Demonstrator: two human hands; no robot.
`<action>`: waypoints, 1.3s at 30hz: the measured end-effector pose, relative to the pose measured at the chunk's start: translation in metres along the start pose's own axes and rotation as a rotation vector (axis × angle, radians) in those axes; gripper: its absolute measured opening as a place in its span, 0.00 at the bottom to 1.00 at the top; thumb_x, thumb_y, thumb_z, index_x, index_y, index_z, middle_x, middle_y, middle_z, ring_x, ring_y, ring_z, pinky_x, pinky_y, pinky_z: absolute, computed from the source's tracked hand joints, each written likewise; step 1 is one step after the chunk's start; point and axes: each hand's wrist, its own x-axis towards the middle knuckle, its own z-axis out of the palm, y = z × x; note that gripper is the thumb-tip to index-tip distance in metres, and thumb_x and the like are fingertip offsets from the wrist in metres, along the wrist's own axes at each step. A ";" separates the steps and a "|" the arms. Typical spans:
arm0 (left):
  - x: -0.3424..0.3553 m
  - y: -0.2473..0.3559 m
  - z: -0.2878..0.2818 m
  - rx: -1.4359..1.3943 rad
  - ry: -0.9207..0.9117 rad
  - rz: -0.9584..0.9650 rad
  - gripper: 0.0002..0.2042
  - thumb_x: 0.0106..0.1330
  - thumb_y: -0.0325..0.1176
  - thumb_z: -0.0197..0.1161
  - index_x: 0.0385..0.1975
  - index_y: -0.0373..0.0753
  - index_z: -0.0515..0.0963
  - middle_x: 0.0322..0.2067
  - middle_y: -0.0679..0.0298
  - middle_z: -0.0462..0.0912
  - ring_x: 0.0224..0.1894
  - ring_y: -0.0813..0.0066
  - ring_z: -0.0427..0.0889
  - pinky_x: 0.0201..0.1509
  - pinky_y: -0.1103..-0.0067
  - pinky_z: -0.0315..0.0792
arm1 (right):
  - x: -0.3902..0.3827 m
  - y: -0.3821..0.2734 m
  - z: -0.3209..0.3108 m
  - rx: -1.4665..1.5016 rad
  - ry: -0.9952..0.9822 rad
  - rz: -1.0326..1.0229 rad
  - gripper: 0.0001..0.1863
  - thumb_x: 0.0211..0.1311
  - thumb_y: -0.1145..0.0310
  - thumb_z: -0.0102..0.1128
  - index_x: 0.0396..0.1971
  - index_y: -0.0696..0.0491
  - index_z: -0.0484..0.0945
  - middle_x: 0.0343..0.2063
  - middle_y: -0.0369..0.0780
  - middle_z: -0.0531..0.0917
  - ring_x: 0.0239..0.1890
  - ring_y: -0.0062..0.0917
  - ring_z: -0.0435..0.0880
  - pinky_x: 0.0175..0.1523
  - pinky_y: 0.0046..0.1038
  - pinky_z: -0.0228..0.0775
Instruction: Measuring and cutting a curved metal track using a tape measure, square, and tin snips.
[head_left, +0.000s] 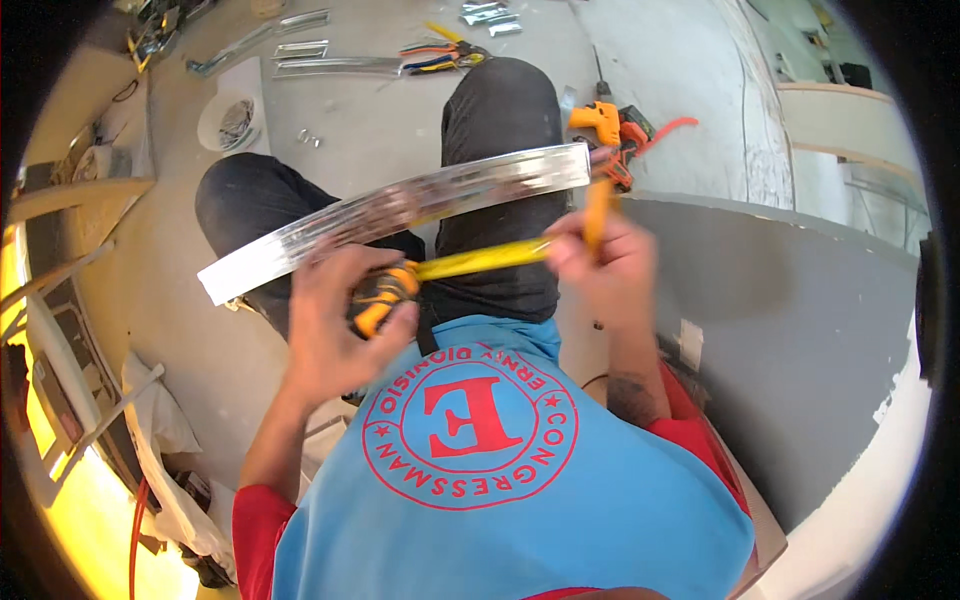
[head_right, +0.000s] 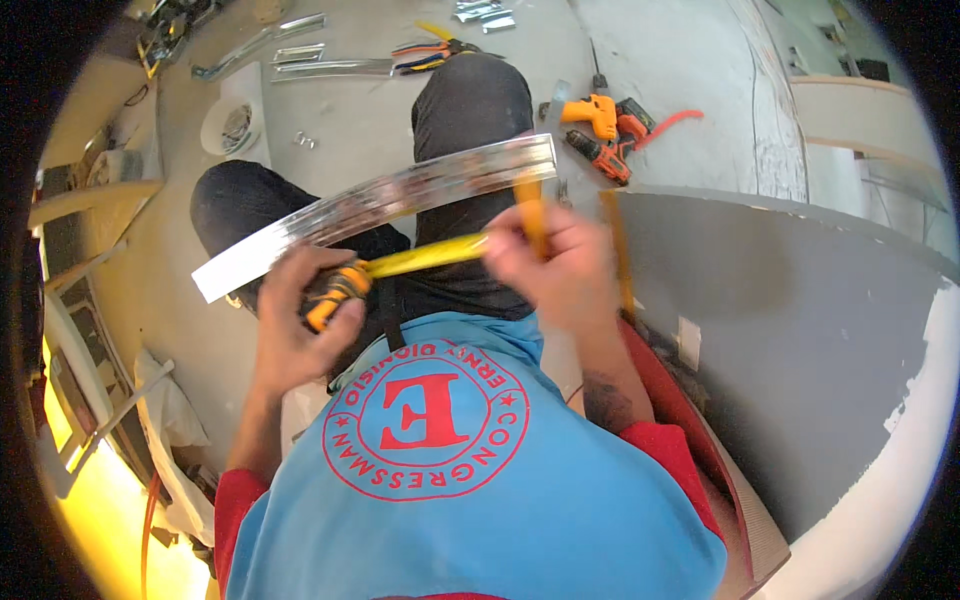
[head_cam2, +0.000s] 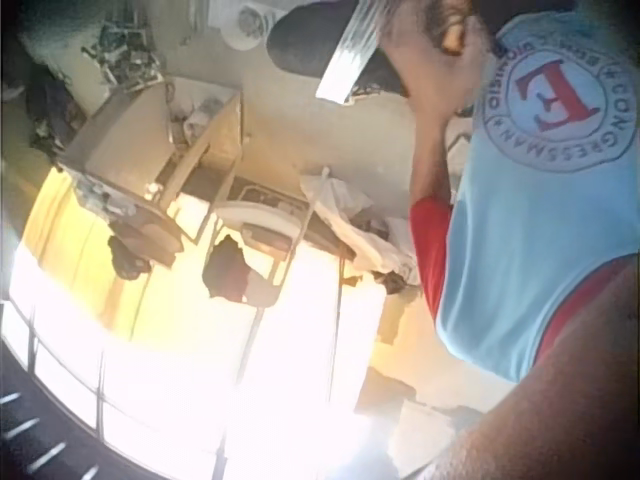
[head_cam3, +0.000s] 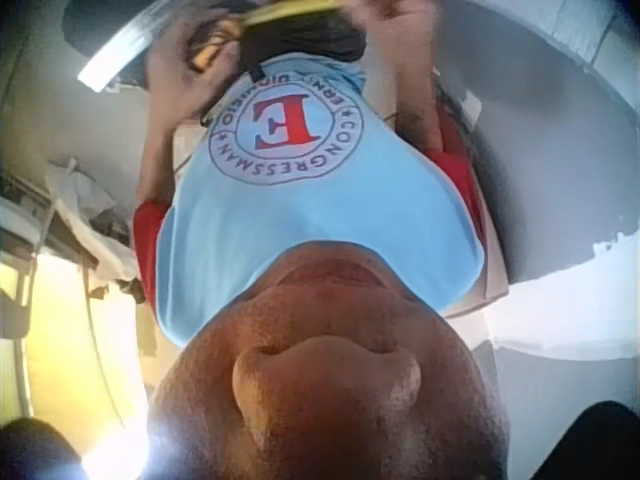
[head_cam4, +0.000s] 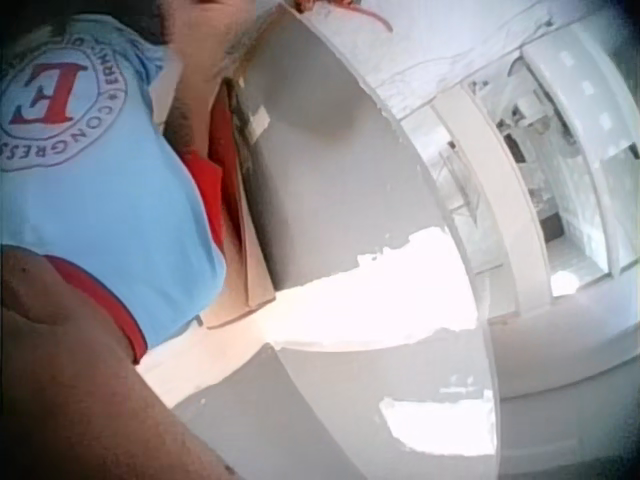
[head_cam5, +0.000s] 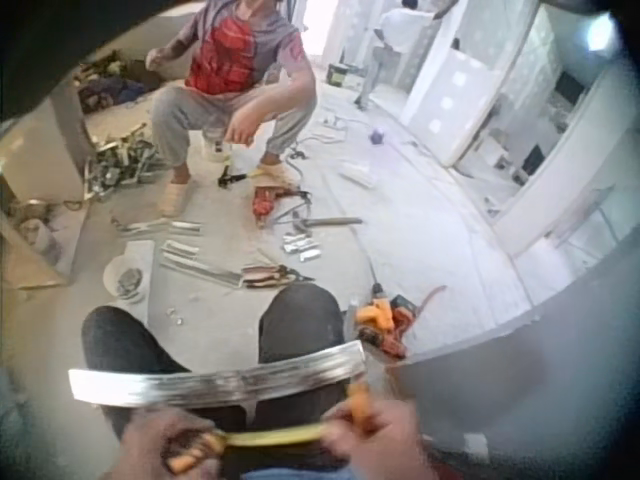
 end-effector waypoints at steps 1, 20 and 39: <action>0.006 -0.008 -0.010 0.140 0.022 0.106 0.20 0.56 0.33 0.74 0.48 0.36 0.82 0.41 0.55 0.87 0.44 0.55 0.88 0.54 0.69 0.80 | 0.006 -0.004 -0.018 0.030 0.192 -0.028 0.09 0.66 0.67 0.74 0.39 0.58 0.88 0.28 0.32 0.86 0.31 0.12 0.80 0.40 0.19 0.74; -0.007 -0.032 -0.081 0.391 -0.109 -0.146 0.26 0.60 0.24 0.67 0.60 0.47 0.85 0.48 0.56 0.84 0.47 0.60 0.86 0.56 0.68 0.79 | 0.083 0.052 -0.052 -0.408 0.247 -0.083 0.18 0.71 0.57 0.70 0.31 0.58 0.90 0.16 0.32 0.73 0.22 0.16 0.67 0.28 0.27 0.57; 0.004 -0.016 -0.026 0.846 0.010 -0.002 0.28 0.58 0.32 0.72 0.62 0.56 0.85 0.48 0.62 0.80 0.48 0.62 0.80 0.52 0.65 0.73 | 0.070 0.056 -0.019 -0.511 0.276 -0.230 0.21 0.69 0.59 0.73 0.24 0.62 0.80 0.19 0.35 0.69 0.22 0.19 0.65 0.28 0.29 0.57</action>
